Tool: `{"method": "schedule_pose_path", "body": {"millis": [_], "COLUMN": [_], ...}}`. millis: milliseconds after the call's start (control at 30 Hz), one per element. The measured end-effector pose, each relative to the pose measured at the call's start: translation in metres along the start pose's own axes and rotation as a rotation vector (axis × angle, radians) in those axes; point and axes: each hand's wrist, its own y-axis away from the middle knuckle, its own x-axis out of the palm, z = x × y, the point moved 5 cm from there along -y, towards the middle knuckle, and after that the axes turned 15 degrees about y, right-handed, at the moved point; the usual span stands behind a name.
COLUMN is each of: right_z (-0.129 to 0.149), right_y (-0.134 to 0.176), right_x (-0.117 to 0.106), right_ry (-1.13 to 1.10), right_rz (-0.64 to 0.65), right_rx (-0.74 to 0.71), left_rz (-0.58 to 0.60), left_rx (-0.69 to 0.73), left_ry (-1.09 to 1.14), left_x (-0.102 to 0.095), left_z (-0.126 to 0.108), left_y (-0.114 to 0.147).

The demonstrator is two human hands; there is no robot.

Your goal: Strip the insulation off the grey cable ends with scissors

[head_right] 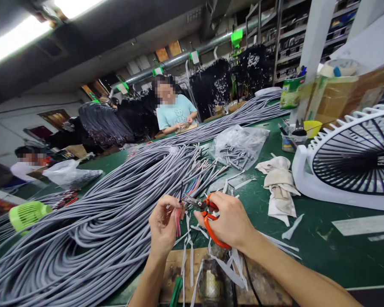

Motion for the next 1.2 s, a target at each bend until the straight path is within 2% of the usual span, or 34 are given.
{"method": "schedule_pose_path", "body": {"millis": [100,200,367,433,633,733,800,900,1000,1100,1200], "right_z": [0.001,0.003,0.007,0.007,0.007,0.004,-0.006,-0.038,-0.074,-0.093,-0.096], "right_y": [0.001,0.002,0.007,0.009,0.012,0.009,0.003,-0.009,-0.015,-0.016,-0.017], "right_x": [0.004,0.005,0.007,0.008,0.010,0.010,0.006,-0.005,-0.011,-0.015,-0.013], "right_ry": [0.052,0.125,0.239,0.279,0.363,0.355,0.393,0.564,0.731,0.744,0.719], "right_rz": [0.034,0.048,0.056,0.065,0.026,0.056,0.063,0.094,0.303,0.404,0.419], "right_rx": [-0.019,-0.048,-0.097,-0.112,-0.152,-0.174,-0.093,0.184,0.394,0.408,0.345], "left_rz": [0.073,0.075,-0.070,-0.095,-0.095,-0.079,-0.079,-0.116,-0.180,-0.199,-0.243], "left_rx": [0.099,0.098,0.021,-0.008,-0.117,-0.221,-0.291,-0.350,-0.429,-0.540,-0.682], "left_ry": [-0.148,-0.171,-0.097,-0.095,0.042,0.129,0.197,0.333,0.471,0.519,0.516], "left_x": [0.007,0.010,0.008,0.008,0.008,0.008,0.007,0.004,0.003,0.004,-0.002], "left_z": [-0.006,-0.005,0.000,0.001,0.003,0.009,0.016,0.019,0.004,-0.031,-0.060], "left_y": [0.003,0.006,0.009,0.010,0.009,0.006,0.002,-0.006,-0.007,0.013,0.061]}}
